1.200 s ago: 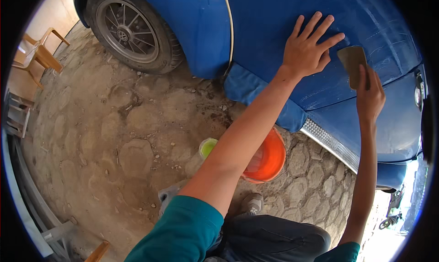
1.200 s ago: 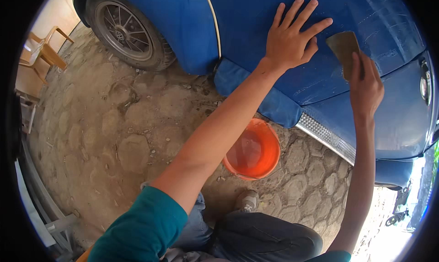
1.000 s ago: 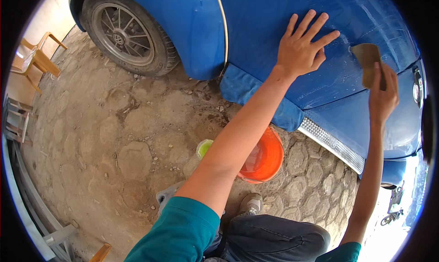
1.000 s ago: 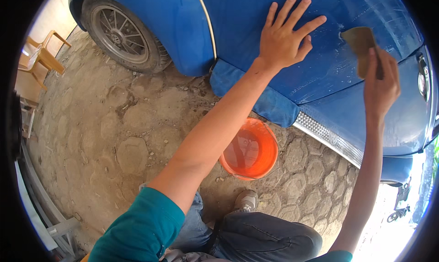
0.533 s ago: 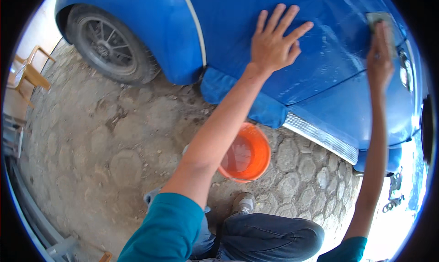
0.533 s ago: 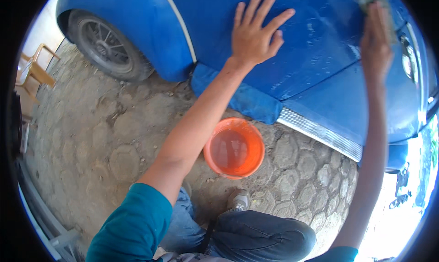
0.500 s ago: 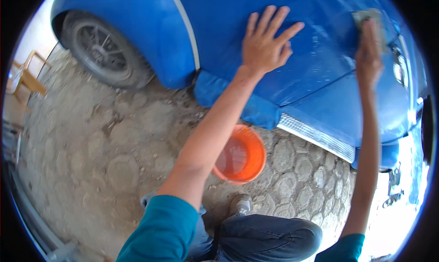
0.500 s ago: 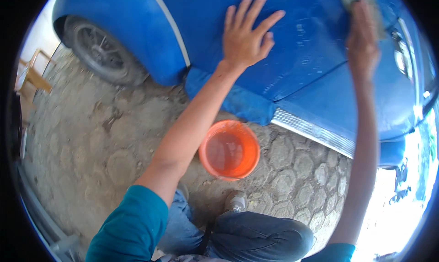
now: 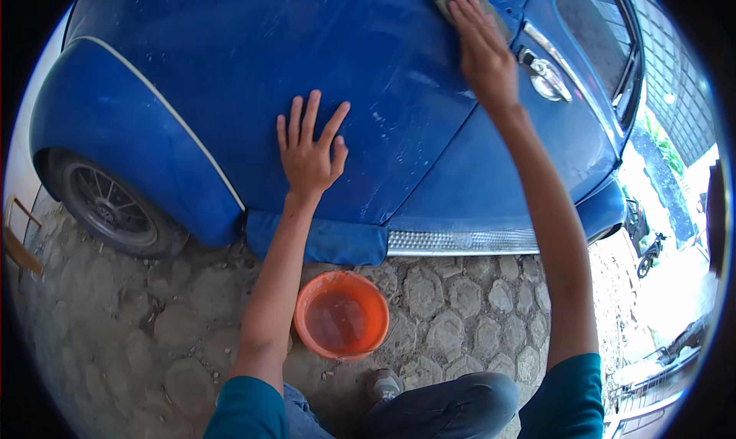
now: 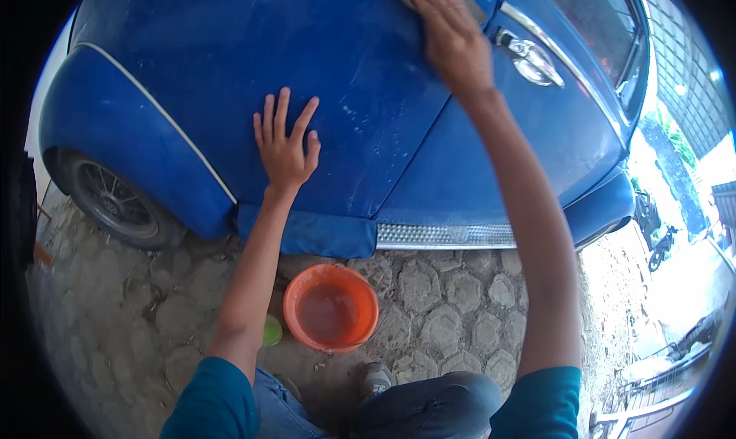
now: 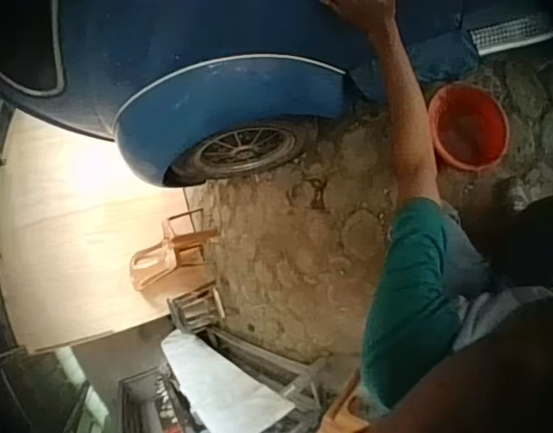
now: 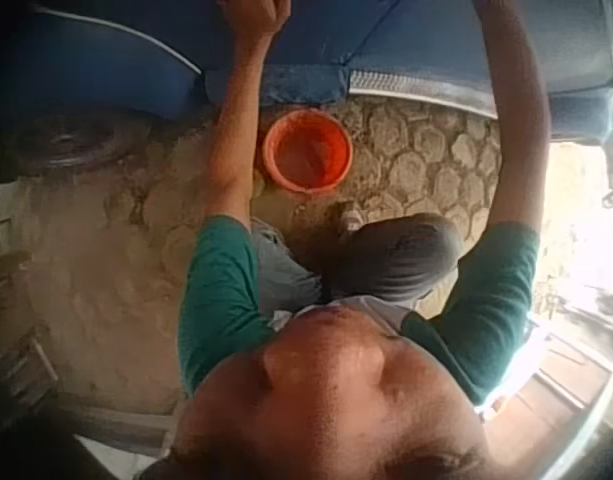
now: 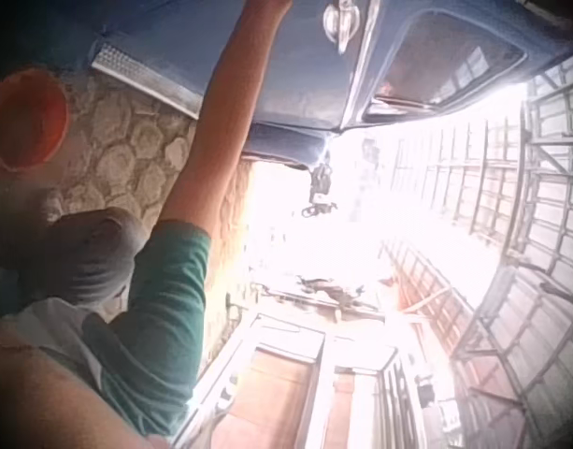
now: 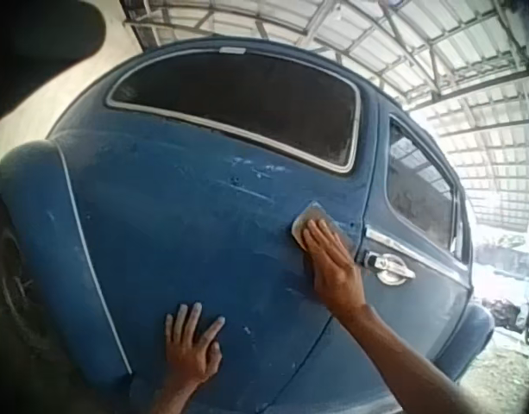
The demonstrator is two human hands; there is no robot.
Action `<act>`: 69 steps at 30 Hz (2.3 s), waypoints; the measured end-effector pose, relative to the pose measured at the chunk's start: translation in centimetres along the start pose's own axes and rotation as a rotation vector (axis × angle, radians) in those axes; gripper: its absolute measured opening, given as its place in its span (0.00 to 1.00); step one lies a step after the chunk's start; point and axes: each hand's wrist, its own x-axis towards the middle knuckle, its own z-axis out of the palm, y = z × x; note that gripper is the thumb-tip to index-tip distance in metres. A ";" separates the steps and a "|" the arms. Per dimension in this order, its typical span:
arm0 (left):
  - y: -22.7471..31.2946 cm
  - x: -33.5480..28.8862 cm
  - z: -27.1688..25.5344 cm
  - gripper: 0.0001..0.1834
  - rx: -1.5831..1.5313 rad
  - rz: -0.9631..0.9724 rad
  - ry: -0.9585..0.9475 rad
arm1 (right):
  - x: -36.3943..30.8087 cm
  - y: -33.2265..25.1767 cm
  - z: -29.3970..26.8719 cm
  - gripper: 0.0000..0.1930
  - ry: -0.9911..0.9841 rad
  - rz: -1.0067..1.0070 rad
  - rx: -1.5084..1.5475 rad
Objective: The person dips sandpaper into a bucket of water and sands the side panels and roof of a car by hand.
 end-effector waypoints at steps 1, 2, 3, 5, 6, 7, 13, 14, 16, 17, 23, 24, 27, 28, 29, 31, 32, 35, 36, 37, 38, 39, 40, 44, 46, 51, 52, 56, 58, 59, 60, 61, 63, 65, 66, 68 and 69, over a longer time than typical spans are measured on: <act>-0.1 -0.1 0.2 0.25 -0.012 0.005 0.012 | -0.5 -1.5 0.6 0.23 -0.080 0.009 0.022; -0.6 -0.4 0.0 0.25 0.003 0.000 0.001 | -1.2 -4.0 0.9 0.22 -0.158 0.021 0.051; -1.0 -0.6 -0.2 0.24 0.014 -0.003 -0.008 | -2.6 -5.7 1.3 0.22 -0.236 -0.167 0.132; -1.4 -0.9 -0.3 0.24 0.032 0.022 0.004 | -4.8 -8.4 1.8 0.21 -0.383 -0.388 0.351; -2.0 -1.3 -0.2 0.25 0.002 0.016 0.004 | -4.7 -9.1 1.8 0.21 -0.445 -0.419 0.493; -2.6 -1.8 0.0 0.25 -0.027 0.010 0.002 | -4.1 -8.4 1.9 0.21 -0.438 -0.425 0.485; -2.4 -2.1 0.9 0.25 0.030 0.027 0.043 | 1.9 -3.1 1.2 0.16 0.022 -0.002 -0.008; -2.4 -2.1 1.0 0.26 0.055 0.032 0.064 | 0.6 -3.7 2.2 0.14 0.018 -0.080 0.169; -3.1 -2.4 0.5 0.26 0.061 0.019 0.051 | -3.0 -7.9 2.8 0.14 -0.143 -0.280 0.346; -2.9 -2.3 0.6 0.26 0.053 0.008 0.059 | -3.9 -8.9 2.4 0.14 -0.303 -0.494 0.500; -2.7 -2.2 0.7 0.25 0.043 0.017 0.041 | -2.3 -6.8 0.4 0.20 -0.295 -0.271 0.107; -2.8 -2.2 0.7 0.25 0.041 0.017 0.037 | -1.0 -6.8 0.3 0.20 -0.299 -0.268 0.108; -2.8 -2.3 0.6 0.26 0.052 0.025 0.055 | 1.7 -6.5 1.5 0.30 -0.311 -0.082 0.032; -2.7 -2.2 0.7 0.26 0.054 0.025 0.068 | 1.9 -6.0 2.0 0.31 -0.316 -0.128 -0.013; -2.8 -2.2 0.8 0.26 0.066 0.025 0.080 | 2.1 -6.0 2.4 0.33 -0.316 -0.175 -0.050; -2.9 -2.2 0.9 0.26 0.090 0.033 0.083 | 1.9 -6.3 2.9 0.32 -0.297 -0.154 -0.069; -2.9 -2.2 0.8 0.26 0.085 0.033 0.082 | 1.7 -6.4 3.0 0.32 -0.277 -0.131 -0.092; -2.8 -1.9 0.6 0.25 0.073 0.028 0.079 | 1.3 -6.9 3.5 0.34 -0.234 -0.107 -0.096; -2.8 -1.9 0.5 0.25 0.064 0.023 0.083 | 1.3 -7.0 3.3 0.34 -0.233 -0.100 -0.092; -2.7 -2.0 0.3 0.25 0.068 0.026 0.078 | 1.2 -7.0 2.9 0.34 -0.236 -0.097 -0.051; -2.4 -2.0 0.3 0.25 0.067 0.021 0.057 | 1.3 -6.8 2.6 0.35 -0.238 -0.097 -0.013; -2.3 -2.1 0.2 0.25 0.066 0.015 0.037 | 1.6 -6.7 2.5 0.35 -0.237 -0.095 -0.011; -2.4 -2.0 0.1 0.25 0.067 0.018 0.027 | 1.9 -6.5 2.5 0.35 -0.221 -0.108 -0.018; -2.6 -1.6 -0.4 0.25 0.070 0.038 0.028 | 3.0 -7.5 2.3 0.32 -0.163 -0.078 -0.044; -2.6 -1.7 -0.6 0.24 0.081 0.022 0.029 | 3.4 -8.3 2.5 0.32 -0.164 -0.072 -0.060; -2.1 -1.3 -0.7 0.24 0.070 0.024 0.033 | 3.2 -8.2 2.9 0.27 -0.146 -0.105 -0.095; -2.0 -1.2 -0.7 0.24 0.070 0.031 0.030 | 2.6 -7.8 3.1 0.24 -0.101 -0.168 -0.096; -2.6 -1.2 -1.4 0.23 0.082 0.036 0.020 | -0.4 -8.8 2.0 0.21 -0.135 -0.192 -0.005; -2.6 -1.1 -1.7 0.23 0.080 0.024 0.017 | -2.7 -9.8 0.5 0.20 -0.227 -0.187 0.082; -2.3 -0.9 -1.6 0.23 0.076 0.025 0.021 | -4.1 -9.9 -0.3 0.20 -0.324 -0.182 0.161; -1.9 -0.9 -1.5 0.23 0.063 0.018 0.018 | -5.9 -9.8 -0.3 0.20 -0.325 -0.182 0.154; -1.7 -0.8 -1.3 0.23 0.049 0.011 0.016 | -8.0 -9.6 -0.2 0.19 -0.321 -0.241 0.149; -2.0 -1.0 -1.6 0.23 0.059 0.013 0.003 | -8.5 -9.7 -0.8 0.17 -0.307 -0.295 0.157; -2.2 -1.1 -1.6 0.23 0.063 0.015 -0.015 | -8.5 -9.1 -1.8 0.15 -0.225 -0.081 0.064; -2.2 -1.1 -1.6 0.24 0.057 0.023 -0.007 | -8.3 -9.1 -1.7 0.15 -0.226 -0.075 0.064; -2.3 -1.1 -1.4 0.24 0.055 0.036 -0.009 | -8.1 -9.8 -0.9 0.13 -0.053 0.312 -0.107; -2.4 -1.2 -1.4 0.24 0.057 0.036 0.002 | -8.4 -10.8 -0.8 0.13 -0.053 0.323 -0.103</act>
